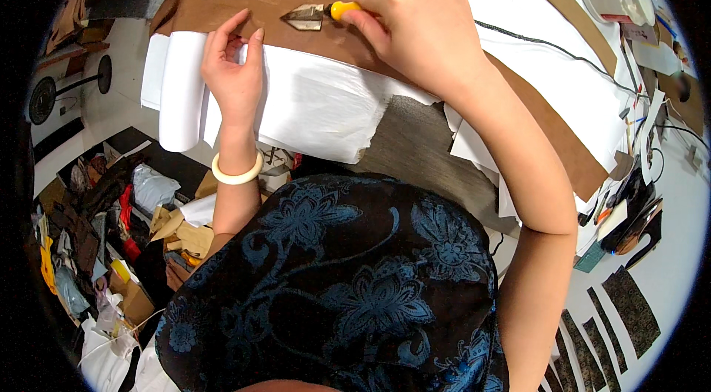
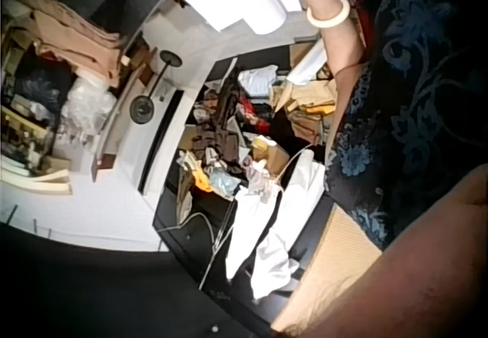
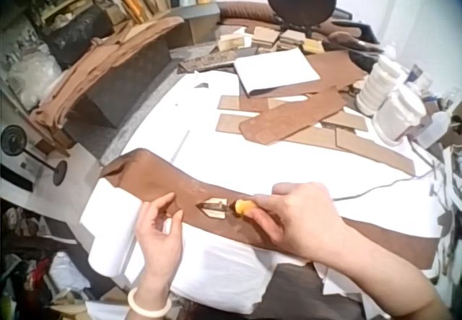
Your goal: The person irons a brown leather strip on a white protective sheet, then uses a utility knife to score a pattern onto the leather. They subsequently use scissors to cut the leather strip along the scored lines, separating the patterned section from the main piece.
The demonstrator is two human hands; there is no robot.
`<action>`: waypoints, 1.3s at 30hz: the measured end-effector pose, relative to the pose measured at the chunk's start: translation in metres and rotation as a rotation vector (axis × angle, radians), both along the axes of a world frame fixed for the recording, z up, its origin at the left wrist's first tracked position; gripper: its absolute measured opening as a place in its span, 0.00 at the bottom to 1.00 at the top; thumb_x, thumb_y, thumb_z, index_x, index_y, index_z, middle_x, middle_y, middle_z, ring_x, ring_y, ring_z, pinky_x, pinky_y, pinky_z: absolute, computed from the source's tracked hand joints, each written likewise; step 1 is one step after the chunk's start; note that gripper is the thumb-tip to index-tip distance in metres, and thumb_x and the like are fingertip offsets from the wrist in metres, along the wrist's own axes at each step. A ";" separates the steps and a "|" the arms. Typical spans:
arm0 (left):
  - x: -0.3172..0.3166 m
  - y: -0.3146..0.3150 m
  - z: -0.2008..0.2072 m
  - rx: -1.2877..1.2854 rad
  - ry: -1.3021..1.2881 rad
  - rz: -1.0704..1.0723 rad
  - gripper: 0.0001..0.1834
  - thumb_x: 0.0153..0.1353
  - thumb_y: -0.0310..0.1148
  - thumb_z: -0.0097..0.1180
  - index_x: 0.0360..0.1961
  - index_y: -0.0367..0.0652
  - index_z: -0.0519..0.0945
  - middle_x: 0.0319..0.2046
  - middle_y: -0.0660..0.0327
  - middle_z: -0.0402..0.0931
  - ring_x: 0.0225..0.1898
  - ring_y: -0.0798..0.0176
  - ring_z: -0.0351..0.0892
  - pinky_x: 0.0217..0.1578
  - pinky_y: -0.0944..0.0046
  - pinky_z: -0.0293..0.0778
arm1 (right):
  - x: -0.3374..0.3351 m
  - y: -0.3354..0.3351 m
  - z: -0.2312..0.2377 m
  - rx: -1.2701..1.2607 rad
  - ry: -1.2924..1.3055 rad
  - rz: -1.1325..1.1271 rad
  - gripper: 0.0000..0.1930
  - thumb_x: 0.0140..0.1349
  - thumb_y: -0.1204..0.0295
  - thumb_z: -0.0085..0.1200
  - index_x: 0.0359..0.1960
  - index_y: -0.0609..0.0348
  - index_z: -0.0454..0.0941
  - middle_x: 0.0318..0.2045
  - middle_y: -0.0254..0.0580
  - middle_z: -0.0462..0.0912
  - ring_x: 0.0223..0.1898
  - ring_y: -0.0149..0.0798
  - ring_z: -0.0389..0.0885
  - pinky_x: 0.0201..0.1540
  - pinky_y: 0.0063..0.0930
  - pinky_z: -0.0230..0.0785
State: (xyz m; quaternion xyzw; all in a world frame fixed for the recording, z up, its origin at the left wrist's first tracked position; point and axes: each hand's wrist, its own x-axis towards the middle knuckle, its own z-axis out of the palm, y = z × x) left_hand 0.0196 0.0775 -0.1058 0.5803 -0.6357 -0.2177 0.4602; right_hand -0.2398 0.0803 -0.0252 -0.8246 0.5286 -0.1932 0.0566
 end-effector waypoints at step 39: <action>-0.002 -0.001 0.002 -0.015 -0.020 0.011 0.17 0.61 0.19 0.65 0.52 0.37 0.84 0.42 0.56 0.80 0.41 0.64 0.81 0.44 0.66 0.78 | -0.016 0.057 0.003 -0.046 -0.003 -0.195 0.09 0.63 0.67 0.68 0.40 0.57 0.90 0.16 0.34 0.76 0.14 0.34 0.74 0.19 0.28 0.65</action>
